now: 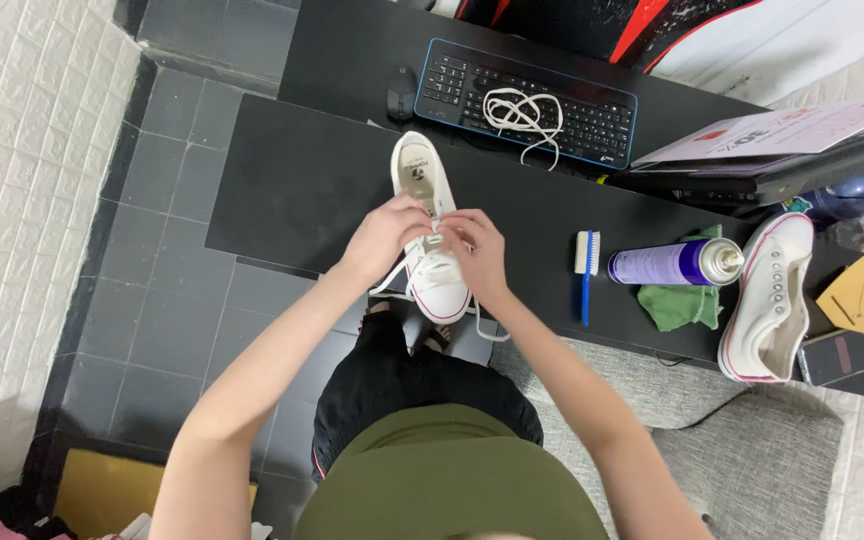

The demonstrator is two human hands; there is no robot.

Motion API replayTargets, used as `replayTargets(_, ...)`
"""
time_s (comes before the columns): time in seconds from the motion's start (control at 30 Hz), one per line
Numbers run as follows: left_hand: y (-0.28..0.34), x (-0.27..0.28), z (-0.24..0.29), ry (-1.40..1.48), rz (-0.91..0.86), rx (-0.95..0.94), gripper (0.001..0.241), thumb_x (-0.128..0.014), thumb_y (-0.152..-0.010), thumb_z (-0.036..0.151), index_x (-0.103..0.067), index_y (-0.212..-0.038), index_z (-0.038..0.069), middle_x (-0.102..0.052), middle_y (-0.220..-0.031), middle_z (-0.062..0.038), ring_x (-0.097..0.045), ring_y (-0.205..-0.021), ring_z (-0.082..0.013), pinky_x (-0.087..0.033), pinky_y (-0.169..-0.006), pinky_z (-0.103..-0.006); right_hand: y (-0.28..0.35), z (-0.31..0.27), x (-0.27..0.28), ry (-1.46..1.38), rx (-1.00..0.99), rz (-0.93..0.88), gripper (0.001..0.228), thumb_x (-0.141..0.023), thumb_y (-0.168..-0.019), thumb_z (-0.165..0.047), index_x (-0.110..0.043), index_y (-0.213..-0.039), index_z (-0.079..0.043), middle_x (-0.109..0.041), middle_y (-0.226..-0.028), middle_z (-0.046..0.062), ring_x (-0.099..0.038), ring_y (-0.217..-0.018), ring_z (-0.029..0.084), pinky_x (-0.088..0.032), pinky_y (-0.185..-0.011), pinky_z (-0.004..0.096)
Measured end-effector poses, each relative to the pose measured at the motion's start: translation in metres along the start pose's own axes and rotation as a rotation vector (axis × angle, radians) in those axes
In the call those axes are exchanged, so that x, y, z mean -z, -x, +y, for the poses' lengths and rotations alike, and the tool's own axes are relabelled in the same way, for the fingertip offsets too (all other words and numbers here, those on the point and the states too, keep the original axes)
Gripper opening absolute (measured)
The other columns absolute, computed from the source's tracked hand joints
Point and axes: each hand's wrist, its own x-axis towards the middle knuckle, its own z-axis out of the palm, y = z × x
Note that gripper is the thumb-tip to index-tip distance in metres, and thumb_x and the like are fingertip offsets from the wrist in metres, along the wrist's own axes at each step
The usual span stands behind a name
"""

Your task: The person laces a white high-top sneaker placed on a black desk. They thread the white shoelaces through the eyelets from the bottom up, pulling them taut and adjusting the tension to ensure they are even.

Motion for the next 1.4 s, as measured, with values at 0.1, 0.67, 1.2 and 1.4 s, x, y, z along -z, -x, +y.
replayTargets(0.1,0.001,-0.007,0.015,-0.266,0.014,-0.154,0.015,-0.069,-0.1,0.029,-0.071,-0.099,0.015,-0.069,-0.108,-0.001,-0.064,-0.123,-0.0236,-0.038,-0.124,-0.0445,0.001,-0.006,-0.003,0.195,0.1,0.0,0.008,-0.076,-0.097,-0.007,-0.075,-0.103,-0.002,-0.068,-0.109,0.009,-0.076,-0.094,0.029,-0.064,-0.082,0.036)
replayTargets(0.67,0.001,-0.057,0.033,-0.979,-0.136,-0.085,0.028,-0.077,-0.083,0.031,-0.078,-0.096,0.006,-0.076,-0.089,-0.011,-0.062,-0.107,-0.0237,-0.008,-0.131,-0.062,0.025,-0.003,0.008,0.557,-0.021,-0.091,0.039,-0.067,-0.099,-0.01,-0.055,-0.135,-0.017,-0.054,-0.13,0.006,-0.071,-0.11,0.034,-0.063,-0.09,0.043)
replayTargets(1.2,-0.028,-0.018,0.106,-1.275,-0.578,0.09,0.009,-0.071,-0.094,0.011,-0.08,-0.093,0.013,-0.078,-0.087,-0.005,-0.066,-0.112,-0.0281,0.015,-0.128,-0.0697,0.102,0.045,-0.016,0.753,0.258,0.188,0.074,-0.083,-0.085,-0.054,-0.059,-0.131,-0.001,-0.056,-0.118,0.021,-0.065,-0.106,0.041,-0.054,-0.09,0.05)
replayTargets(1.4,-0.027,-0.032,0.074,-1.177,-0.624,0.126,0.016,-0.065,-0.099,0.018,-0.081,-0.099,0.014,-0.08,-0.093,-0.003,-0.064,-0.117,-0.0274,0.014,-0.126,-0.0732,0.117,0.06,-0.019,0.909,0.475,0.093,0.071,-0.063,-0.083,-0.078,-0.07,-0.126,-0.022,-0.067,-0.122,0.008,-0.069,-0.102,0.032,-0.057,-0.086,0.044)
